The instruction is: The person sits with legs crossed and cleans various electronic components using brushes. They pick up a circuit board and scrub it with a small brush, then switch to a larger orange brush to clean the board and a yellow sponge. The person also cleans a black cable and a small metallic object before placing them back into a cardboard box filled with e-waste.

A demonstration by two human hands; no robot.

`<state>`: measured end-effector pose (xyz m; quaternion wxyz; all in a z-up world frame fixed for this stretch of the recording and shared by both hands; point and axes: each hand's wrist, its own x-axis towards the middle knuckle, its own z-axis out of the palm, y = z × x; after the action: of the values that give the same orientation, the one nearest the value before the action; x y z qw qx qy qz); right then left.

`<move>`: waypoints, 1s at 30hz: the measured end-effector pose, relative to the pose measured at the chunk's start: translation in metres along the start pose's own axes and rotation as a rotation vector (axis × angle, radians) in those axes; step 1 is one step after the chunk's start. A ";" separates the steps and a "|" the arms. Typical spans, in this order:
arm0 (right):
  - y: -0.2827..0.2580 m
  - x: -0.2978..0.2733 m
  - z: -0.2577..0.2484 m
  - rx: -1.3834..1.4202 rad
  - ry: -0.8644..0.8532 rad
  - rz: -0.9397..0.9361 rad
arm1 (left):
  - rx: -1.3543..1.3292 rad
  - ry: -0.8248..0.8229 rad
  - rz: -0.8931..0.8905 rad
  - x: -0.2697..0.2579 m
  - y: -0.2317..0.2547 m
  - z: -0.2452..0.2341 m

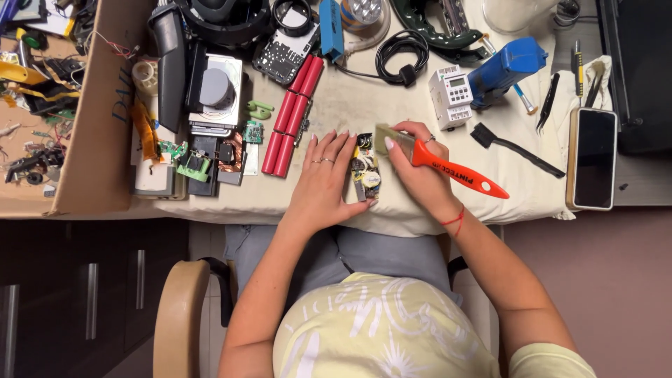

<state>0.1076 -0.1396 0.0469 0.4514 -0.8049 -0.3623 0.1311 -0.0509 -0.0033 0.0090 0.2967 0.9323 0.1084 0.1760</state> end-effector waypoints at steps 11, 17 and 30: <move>0.021 0.011 0.015 0.271 -0.020 0.267 | -0.007 0.017 -0.010 -0.002 -0.005 0.005; 0.047 0.004 0.007 0.491 -0.182 0.327 | -0.033 0.051 -0.021 -0.002 -0.004 0.006; 0.012 -0.020 -0.031 0.231 -0.399 0.323 | -0.024 0.059 -0.027 -0.002 -0.004 0.006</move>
<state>0.1155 -0.1774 0.0522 0.4332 -0.7536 -0.2935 0.3979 -0.0509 -0.0040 0.0015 0.3071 0.9215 0.1274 0.2006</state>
